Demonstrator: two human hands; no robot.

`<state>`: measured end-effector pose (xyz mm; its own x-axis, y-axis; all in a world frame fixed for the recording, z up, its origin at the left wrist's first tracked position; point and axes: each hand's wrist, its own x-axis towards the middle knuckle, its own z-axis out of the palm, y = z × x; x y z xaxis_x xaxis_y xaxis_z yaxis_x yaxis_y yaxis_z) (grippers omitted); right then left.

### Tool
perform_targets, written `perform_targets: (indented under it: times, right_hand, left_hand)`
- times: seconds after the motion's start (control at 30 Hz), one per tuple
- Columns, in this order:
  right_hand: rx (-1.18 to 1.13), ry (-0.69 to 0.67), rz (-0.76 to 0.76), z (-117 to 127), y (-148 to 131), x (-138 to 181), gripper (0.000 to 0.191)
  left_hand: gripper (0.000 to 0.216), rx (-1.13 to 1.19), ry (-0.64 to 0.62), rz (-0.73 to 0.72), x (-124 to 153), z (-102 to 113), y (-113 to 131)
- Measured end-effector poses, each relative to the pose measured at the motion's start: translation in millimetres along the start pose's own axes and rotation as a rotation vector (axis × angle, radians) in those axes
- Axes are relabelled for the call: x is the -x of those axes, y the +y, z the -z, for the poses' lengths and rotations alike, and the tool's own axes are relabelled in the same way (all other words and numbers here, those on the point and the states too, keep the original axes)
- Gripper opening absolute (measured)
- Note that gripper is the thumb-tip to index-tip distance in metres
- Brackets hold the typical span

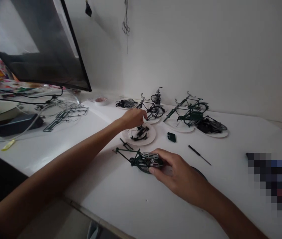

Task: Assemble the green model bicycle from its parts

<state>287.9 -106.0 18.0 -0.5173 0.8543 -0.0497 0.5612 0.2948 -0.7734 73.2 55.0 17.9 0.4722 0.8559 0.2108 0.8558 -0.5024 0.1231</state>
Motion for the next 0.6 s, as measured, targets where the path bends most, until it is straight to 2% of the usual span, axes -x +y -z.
perform_targets:
  times: [0.17,0.37,0.47,0.6]
  right_hand:
    - [0.014,-0.018,-0.003,0,0,0,0.028]
    - [0.037,0.040,-0.027,0,-2,1,0.035]
    - [0.041,0.025,-0.034,0,-3,0,0.035]
    - [0.032,0.039,-0.023,0,-1,0,0.035]
  left_hand:
    - [0.027,0.046,0.019,0.050,6,7,-6]
    - [0.017,-0.011,0.023,-0.002,-7,-10,3]
    - [0.024,-0.013,0.030,-0.025,-7,-12,2]
    - [0.030,0.055,0.022,-0.029,1,-3,-7]
